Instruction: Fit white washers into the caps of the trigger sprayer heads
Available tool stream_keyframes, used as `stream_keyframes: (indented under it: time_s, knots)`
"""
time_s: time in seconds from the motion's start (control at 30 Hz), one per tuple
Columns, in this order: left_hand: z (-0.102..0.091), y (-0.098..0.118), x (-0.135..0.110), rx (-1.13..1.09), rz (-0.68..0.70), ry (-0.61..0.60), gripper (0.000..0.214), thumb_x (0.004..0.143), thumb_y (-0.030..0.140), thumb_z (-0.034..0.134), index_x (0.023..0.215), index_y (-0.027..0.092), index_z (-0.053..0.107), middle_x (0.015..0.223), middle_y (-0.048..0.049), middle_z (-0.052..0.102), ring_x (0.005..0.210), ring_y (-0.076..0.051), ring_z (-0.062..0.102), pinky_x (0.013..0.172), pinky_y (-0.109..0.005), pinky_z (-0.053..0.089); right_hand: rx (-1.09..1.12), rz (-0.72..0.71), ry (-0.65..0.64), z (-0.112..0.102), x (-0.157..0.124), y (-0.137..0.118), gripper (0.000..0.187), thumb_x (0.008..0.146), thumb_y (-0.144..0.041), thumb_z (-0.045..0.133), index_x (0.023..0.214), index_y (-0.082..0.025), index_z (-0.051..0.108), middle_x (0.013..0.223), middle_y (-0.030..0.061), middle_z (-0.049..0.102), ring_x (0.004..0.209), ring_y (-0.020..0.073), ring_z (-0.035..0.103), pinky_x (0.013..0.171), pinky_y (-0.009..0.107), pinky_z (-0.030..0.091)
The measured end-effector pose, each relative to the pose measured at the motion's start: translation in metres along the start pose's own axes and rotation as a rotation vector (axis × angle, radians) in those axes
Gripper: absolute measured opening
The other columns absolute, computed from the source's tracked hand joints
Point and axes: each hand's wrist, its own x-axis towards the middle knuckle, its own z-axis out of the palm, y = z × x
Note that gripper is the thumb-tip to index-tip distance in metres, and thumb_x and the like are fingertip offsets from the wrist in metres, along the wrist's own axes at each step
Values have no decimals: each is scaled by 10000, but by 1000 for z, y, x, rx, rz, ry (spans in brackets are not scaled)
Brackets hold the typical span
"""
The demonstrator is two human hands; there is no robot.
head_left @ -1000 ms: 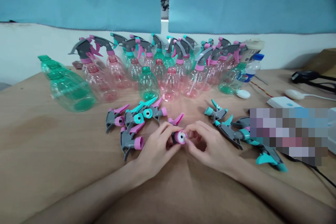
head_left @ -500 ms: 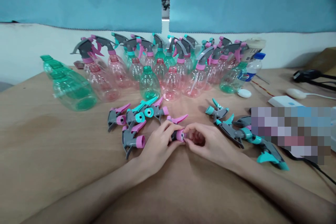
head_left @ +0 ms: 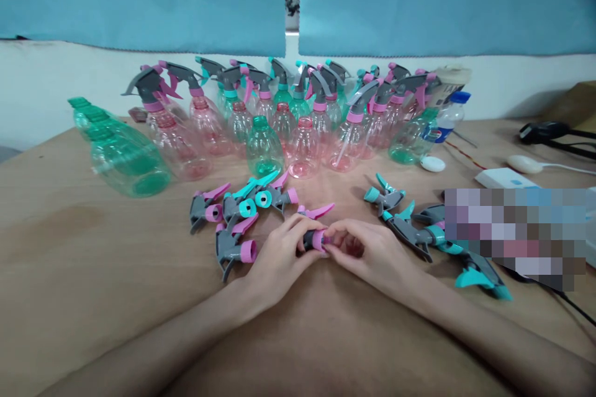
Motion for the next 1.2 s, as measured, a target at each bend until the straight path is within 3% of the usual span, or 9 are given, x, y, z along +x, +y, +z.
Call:
stream_keyframes:
  time_s: [0.5,0.67,0.8,0.97,1.2]
  knots:
    - [0,4,-1,-6,30,23,199,816,112,622,992,192,579,904,-4,546,633,-108,466,588,-233,411,44,36,78,5,0,-4,60,825,-216,574,857,-204,623,589,-47,564,518,99,508,515,214,376]
    - [-1,5,-1,1,32,44,169,843,177,602,1010,195,586,887,-7,555,628,-108,470,600,-240,426,84,93,93,5,-1,-8,81,858,-259,554,831,-198,599,611,-42,571,525,99,507,526,223,374]
    - [-1,5,-2,3,43,56,164,844,205,605,1007,195,592,844,0,550,625,-112,476,592,-235,421,150,57,67,3,-1,-9,121,886,-251,517,811,-188,588,603,-42,559,516,92,493,506,213,365]
    - [-1,4,-3,9,32,66,192,826,159,623,1009,196,579,835,12,534,609,-101,467,574,-220,402,168,-9,29,0,0,-7,89,856,-213,534,922,-188,587,565,-67,488,485,87,458,480,204,350]
    - [2,2,-5,41,86,80,172,833,146,594,998,193,575,850,6,539,612,-102,484,577,-226,416,155,-13,15,-1,1,-6,78,816,-200,564,887,-197,596,586,-61,530,498,83,491,490,197,375]
